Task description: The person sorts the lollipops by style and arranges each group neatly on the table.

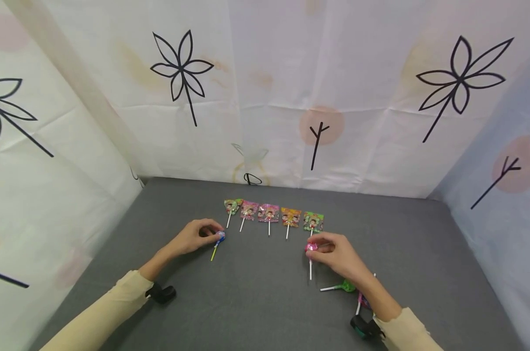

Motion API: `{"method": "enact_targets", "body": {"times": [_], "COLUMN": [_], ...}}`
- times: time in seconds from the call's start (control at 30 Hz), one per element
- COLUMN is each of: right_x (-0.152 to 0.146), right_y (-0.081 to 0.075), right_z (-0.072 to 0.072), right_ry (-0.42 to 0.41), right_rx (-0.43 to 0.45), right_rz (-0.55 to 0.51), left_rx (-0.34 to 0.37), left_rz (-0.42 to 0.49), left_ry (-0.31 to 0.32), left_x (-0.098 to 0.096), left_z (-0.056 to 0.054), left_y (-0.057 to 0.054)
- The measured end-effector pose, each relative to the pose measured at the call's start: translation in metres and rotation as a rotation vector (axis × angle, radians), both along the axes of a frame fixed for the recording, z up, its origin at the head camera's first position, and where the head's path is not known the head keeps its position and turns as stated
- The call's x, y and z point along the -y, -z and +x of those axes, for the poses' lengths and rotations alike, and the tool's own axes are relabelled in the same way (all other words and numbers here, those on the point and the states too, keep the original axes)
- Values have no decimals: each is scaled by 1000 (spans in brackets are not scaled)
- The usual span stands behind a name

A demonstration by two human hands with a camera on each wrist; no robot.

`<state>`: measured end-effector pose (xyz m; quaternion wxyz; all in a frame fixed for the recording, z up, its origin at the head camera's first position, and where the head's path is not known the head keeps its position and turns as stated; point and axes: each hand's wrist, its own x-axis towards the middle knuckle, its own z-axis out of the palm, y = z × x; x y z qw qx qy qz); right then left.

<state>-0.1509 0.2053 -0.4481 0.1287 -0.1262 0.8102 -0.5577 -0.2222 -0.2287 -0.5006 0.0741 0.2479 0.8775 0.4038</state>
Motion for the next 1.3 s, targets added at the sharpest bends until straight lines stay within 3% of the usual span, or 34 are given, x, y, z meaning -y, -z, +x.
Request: {"method": "enact_targets", "body": {"times": [0.5,0.9,1.3], "right_x": [39,62,79], "right_y": [-16,-8,-2], "right_z": [-19,-23,-23], "right_ry": [-40,-78,-86], "right_rx": [-55,-71,-13], "right_rz": [-54,-117,-130], "left_rx": [17,30,28], "left_rz": [-13,-15,-13], "left_ry": [-24,-27,-23], "left_x": [-3,-3,-2], "left_z": [1,1,1], "left_y": [-3,-4,-2]}}
